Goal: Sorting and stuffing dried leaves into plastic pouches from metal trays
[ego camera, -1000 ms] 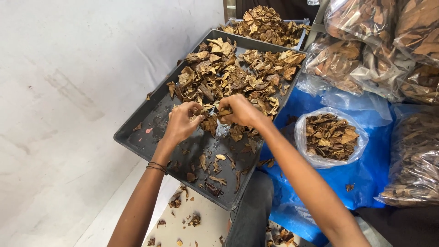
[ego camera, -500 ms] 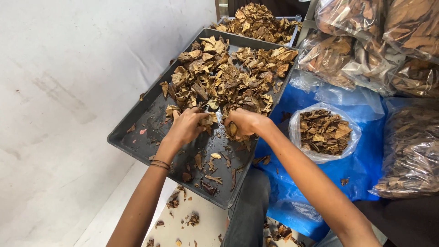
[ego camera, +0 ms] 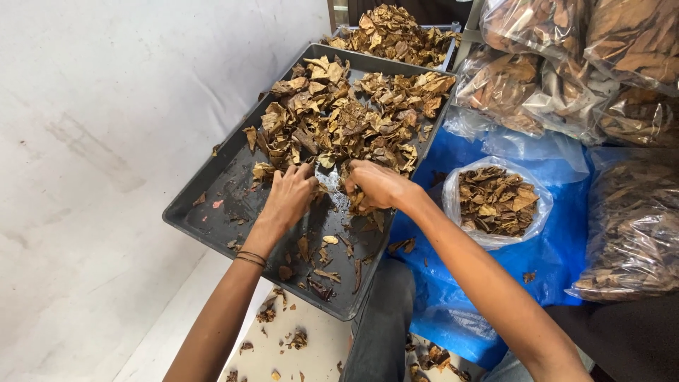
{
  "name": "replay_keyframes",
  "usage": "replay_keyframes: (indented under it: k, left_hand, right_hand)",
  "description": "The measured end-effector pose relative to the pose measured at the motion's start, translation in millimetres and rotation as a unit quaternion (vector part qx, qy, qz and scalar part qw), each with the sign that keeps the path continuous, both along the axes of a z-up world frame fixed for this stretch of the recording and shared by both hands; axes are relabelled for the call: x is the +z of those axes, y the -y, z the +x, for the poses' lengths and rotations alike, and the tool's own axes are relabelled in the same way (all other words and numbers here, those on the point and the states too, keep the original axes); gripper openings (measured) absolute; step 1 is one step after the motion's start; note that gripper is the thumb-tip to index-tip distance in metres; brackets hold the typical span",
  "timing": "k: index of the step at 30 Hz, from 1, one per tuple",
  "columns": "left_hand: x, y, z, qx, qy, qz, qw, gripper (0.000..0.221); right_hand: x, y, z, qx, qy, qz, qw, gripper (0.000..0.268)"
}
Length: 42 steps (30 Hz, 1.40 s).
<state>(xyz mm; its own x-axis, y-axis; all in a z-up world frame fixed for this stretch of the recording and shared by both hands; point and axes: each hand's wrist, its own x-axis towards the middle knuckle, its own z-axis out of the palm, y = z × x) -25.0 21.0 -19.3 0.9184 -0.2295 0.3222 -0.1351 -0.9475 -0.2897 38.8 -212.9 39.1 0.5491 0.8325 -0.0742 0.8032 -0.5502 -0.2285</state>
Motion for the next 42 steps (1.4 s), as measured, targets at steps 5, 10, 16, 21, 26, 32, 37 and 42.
replay_keyframes:
  k: [5, 10, 16, 21, 26, 32, 37, 42]
  left_hand:
    - [-13, -10, 16, -0.006, -0.044, -0.120, 0.992, 0.019]
    - [41, 26, -17, -0.055, -0.014, -0.376, 0.925, 0.019]
    - [64, 64, -9, -0.063, 0.009, -0.578, 0.814, 0.023]
    - [78, 107, 2, -0.101, -0.009, -0.674, 0.731, 0.029]
    - [82, 176, 25, -0.131, -0.024, -0.745, 0.654, 0.037]
    - [76, 247, 64, -0.164, -0.137, -0.778, 0.591, 0.048]
    - [65, 302, 69, -0.178, -0.191, -0.750, 0.607, 0.063]
    - [57, 329, 66, -0.216, -0.299, -0.597, 0.712, 0.081]
  right_hand:
    - [11, 4, 10, -0.042, -0.079, 0.116, 0.989, 0.032]
    - [32, 21, -3, -0.081, -0.157, 0.264, 0.948, 0.030]
    - [25, 40, 8, -0.098, -0.276, 0.440, 0.849, 0.029]
    - [31, 76, 20, -0.100, -0.290, 0.502, 0.809, 0.035]
    - [38, 127, 23, -0.171, -0.314, 0.559, 0.748, 0.041]
    - [29, 192, 32, -0.253, -0.242, 0.593, 0.725, 0.037]
    - [-6, 246, 49, -0.271, -0.231, 0.636, 0.685, 0.034]
    - [-25, 273, 38, -0.314, -0.202, 0.637, 0.674, 0.032]
